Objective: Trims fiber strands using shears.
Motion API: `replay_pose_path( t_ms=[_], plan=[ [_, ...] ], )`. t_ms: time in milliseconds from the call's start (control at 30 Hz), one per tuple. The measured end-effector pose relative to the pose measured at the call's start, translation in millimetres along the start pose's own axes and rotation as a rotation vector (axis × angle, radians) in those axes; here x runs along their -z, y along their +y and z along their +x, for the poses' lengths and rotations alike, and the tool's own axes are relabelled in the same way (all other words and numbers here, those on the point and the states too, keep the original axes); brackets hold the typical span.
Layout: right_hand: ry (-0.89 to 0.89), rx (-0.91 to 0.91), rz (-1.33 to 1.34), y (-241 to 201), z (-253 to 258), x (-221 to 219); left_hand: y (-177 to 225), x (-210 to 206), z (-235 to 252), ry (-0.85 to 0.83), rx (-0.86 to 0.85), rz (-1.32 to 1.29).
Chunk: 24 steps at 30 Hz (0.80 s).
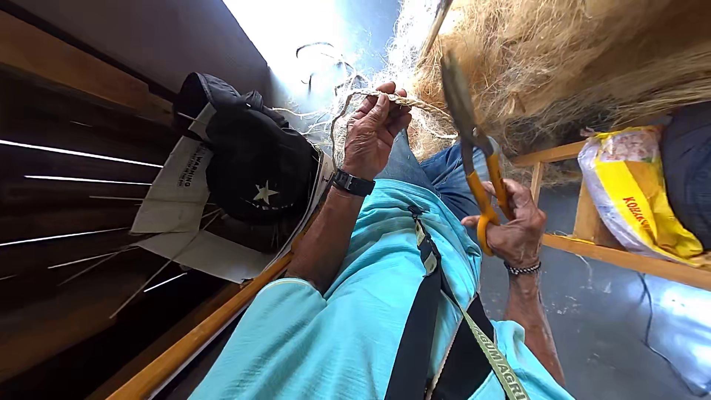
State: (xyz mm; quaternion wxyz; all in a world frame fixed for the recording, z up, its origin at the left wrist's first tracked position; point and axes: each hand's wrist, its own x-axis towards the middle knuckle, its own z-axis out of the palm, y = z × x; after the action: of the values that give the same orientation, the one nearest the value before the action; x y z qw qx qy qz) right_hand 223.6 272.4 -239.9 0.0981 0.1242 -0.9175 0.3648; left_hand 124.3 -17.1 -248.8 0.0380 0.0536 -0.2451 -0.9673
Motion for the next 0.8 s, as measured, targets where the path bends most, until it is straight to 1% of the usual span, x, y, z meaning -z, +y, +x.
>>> replay_pose_path(
  t_ms=[67,167,300,533,800],
  plan=[
    [-0.010,0.018,-0.122,-0.4,-8.5,2.9,0.2,-0.8,1.9,-0.001,-0.015,0.015],
    [-0.025,0.016,-0.234,-1.6,-14.8,5.1,-0.2,-0.7,2.8,-0.007,-0.023,0.039],
    [-0.006,0.057,-0.264,-2.1,-17.1,7.3,1.3,-2.3,2.7,-0.009,0.011,0.026],
    [0.025,0.072,-0.297,-1.4,-19.5,12.1,-0.4,-15.3,-4.8,0.046,0.156,-0.167],
    [0.066,0.077,-0.360,-2.1,-17.6,23.4,-4.8,-32.7,-5.0,0.096,0.153,-0.159]
  ],
)
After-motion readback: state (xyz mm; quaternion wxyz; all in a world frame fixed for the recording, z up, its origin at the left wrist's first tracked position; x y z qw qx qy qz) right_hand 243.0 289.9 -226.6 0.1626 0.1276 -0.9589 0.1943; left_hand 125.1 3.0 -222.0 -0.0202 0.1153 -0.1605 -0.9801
